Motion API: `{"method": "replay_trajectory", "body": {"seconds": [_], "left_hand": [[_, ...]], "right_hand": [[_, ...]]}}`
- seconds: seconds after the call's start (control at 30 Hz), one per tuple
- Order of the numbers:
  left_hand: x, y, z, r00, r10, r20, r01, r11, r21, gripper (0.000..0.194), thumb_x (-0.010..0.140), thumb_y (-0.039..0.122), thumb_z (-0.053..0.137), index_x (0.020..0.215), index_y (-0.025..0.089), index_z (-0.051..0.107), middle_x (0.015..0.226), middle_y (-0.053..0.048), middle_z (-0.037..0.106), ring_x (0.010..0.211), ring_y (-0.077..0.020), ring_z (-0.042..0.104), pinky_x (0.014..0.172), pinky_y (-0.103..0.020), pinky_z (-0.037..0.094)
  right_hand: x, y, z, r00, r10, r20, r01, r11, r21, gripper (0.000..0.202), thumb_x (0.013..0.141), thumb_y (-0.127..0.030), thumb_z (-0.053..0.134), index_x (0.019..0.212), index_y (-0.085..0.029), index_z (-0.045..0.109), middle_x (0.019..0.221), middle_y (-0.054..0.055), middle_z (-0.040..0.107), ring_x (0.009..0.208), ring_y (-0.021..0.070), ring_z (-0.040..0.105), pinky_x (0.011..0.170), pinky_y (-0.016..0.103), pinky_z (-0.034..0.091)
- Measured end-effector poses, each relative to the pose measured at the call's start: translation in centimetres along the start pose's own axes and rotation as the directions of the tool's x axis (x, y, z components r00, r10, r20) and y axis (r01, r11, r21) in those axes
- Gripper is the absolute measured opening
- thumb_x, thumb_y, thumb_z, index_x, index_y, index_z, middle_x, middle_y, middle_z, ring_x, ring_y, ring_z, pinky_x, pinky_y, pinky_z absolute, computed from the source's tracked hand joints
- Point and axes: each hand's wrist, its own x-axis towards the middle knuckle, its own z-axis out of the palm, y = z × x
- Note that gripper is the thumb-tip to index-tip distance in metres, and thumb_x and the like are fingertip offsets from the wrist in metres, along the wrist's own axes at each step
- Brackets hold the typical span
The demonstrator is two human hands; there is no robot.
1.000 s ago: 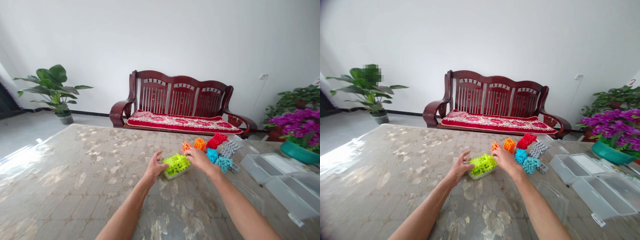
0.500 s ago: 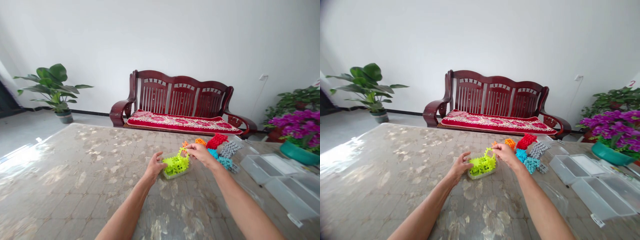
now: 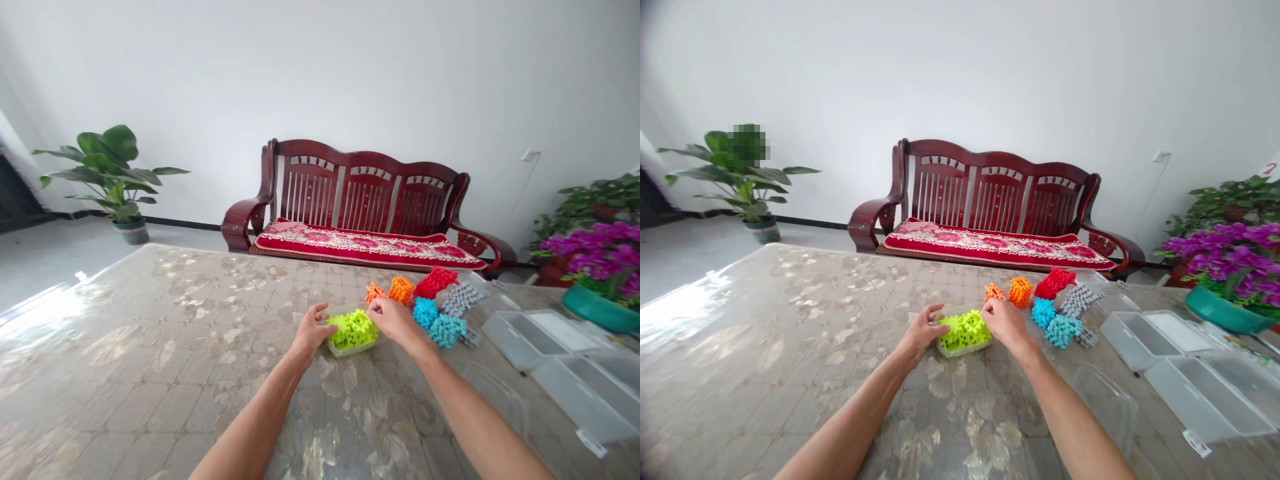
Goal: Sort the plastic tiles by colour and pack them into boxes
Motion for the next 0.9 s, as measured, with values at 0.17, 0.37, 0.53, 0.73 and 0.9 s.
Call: {"method": "replay_trajectory", "body": {"seconds": [0.17,0.37,0.53,0.73,0.9], "left_hand": [[-0.1,0.0,0.0,1.0,-0.018,-0.007,0.018,1.0,-0.002,0.073,0.05,0.012,0.083,0.117,0.015,0.056,0.09,-0.002,0.061,0.064,-0.0101,0.062,0.063,-0.023,0.051],[-0.1,0.0,0.1,1.0,-0.024,0.006,0.024,1.0,0.0,0.073,0.05,0.009,0.082,0.118,0.015,0.056,0.088,-0.001,0.062,0.063,-0.0112,0.063,0.063,-0.024,0.052],[-0.1,0.1,0.0,0.999,-0.036,0.022,0.036,0.999,-0.003,0.075,0.05,0.01,0.083,0.12,0.013,0.054,0.086,-0.002,0.064,0.064,-0.0128,0.064,0.064,-0.025,0.052],[-0.4,0.7,-0.1,0.997,-0.075,0.027,0.075,0.997,0.001,0.073,0.052,0.018,0.087,0.118,0.014,0.056,0.086,-0.003,0.067,0.066,-0.0135,0.065,0.063,-0.024,0.051],[-0.5,0.6,0.1,0.998,-0.067,0.02,0.066,0.998,0.02,0.064,0.055,0.014,0.083,0.113,0.013,0.058,0.084,-0.002,0.067,0.067,-0.0129,0.065,0.064,-0.023,0.051]], "right_hand": [[-0.5,-0.4,0.0,0.996,-0.077,-0.042,0.075,0.997,-0.03,0.011,0.08,-0.027,0.059,0.084,-0.023,0.068,0.091,0.002,0.072,0.085,0.0172,0.065,0.07,0.025,0.043],[-0.9,-0.7,0.9,0.987,-0.161,0.019,0.162,0.987,-0.018,0.01,0.077,-0.018,0.059,0.081,-0.02,0.068,0.086,0.004,0.071,0.083,0.0167,0.063,0.073,0.025,0.043],[-1.2,-0.1,0.4,0.986,-0.165,0.015,0.164,0.985,0.048,0.011,0.078,-0.022,0.059,0.083,-0.021,0.069,0.091,0.004,0.072,0.085,0.0173,0.063,0.076,0.026,0.044],[-3.7,3.8,-2.4,0.993,-0.01,-0.114,0.029,0.987,0.161,0.021,0.081,-0.034,0.051,0.085,-0.023,0.069,0.09,0.004,0.073,0.079,0.0191,0.065,0.074,0.029,0.047],[-9.0,9.0,-3.9,0.968,0.138,-0.211,-0.11,0.984,0.14,0.028,0.079,-0.043,0.05,0.087,-0.024,0.069,0.09,0.006,0.073,0.076,0.0211,0.065,0.073,0.032,0.049]]}}
